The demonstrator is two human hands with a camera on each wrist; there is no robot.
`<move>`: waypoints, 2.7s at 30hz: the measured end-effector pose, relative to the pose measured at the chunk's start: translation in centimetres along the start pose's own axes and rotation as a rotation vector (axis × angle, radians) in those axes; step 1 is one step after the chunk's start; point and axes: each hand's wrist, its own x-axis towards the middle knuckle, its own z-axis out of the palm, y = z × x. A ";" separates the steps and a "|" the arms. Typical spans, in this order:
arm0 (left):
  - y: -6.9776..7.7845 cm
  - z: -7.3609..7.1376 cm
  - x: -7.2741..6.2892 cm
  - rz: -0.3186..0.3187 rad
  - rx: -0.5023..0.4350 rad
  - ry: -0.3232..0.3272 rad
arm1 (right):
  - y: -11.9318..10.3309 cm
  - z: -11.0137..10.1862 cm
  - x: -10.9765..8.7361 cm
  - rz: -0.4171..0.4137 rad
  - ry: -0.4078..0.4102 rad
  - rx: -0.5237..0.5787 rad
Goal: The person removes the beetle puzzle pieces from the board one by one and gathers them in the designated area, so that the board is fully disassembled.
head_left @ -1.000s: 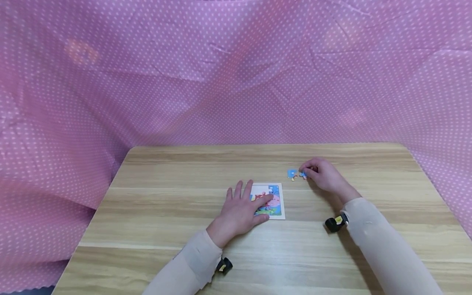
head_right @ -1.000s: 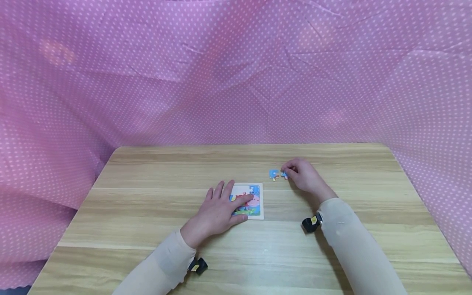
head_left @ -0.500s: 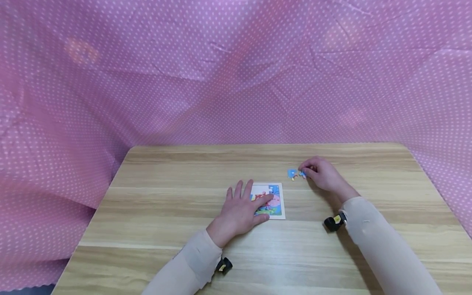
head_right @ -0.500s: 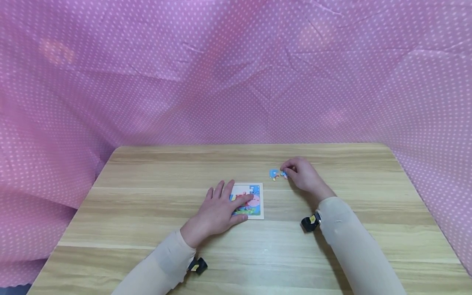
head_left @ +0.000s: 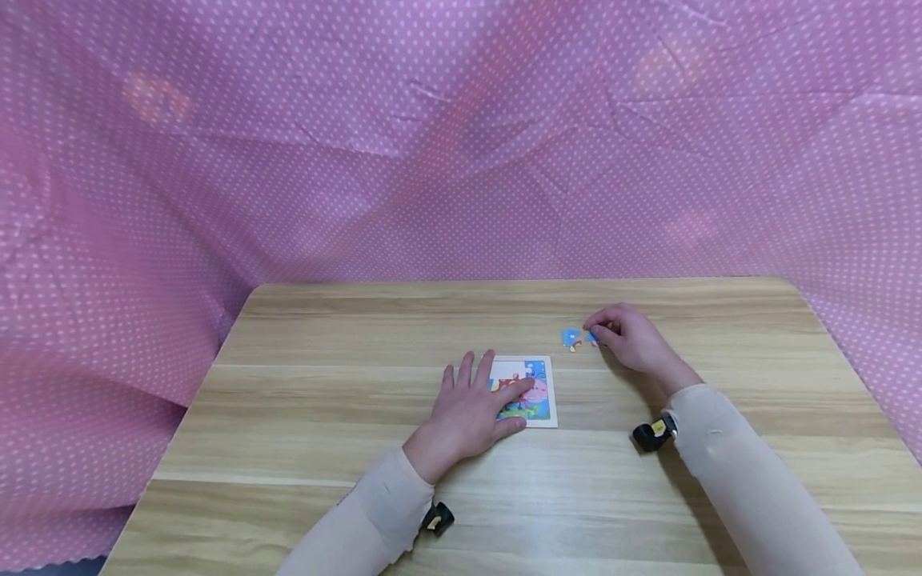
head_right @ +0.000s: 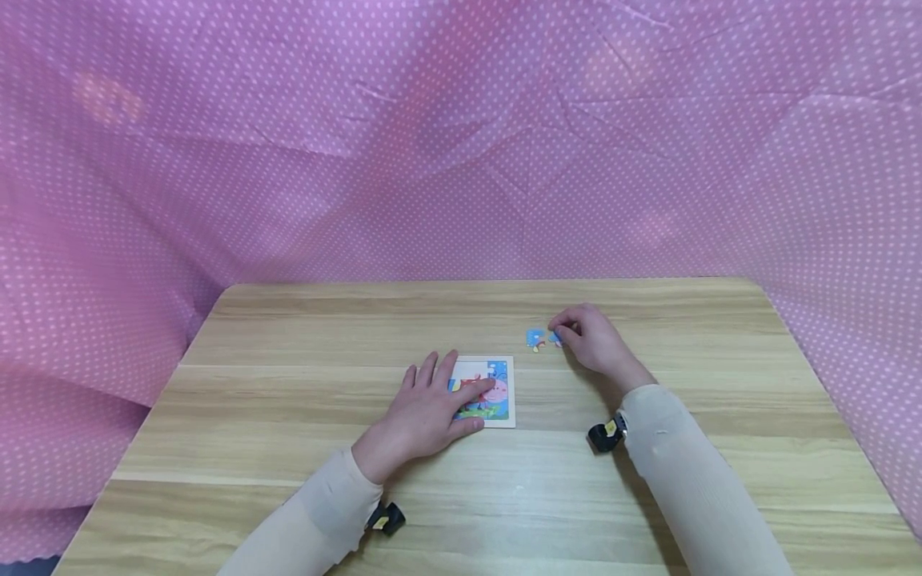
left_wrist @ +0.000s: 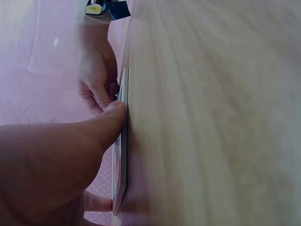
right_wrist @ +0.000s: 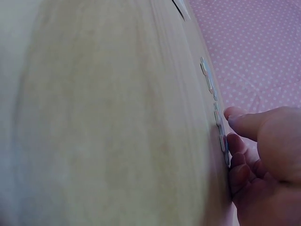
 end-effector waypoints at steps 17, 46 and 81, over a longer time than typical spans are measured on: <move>-0.1 -0.1 -0.1 0.006 -0.011 0.008 | 0.2 -0.2 -0.3 0.021 0.018 0.073; -0.2 0.1 -1.4 0.017 -0.001 0.001 | -3.3 1.4 -2.2 -0.105 0.003 0.175; -0.2 0.1 -1.3 0.021 0.026 0.006 | -6.3 5.0 -2.6 -0.199 -0.190 0.123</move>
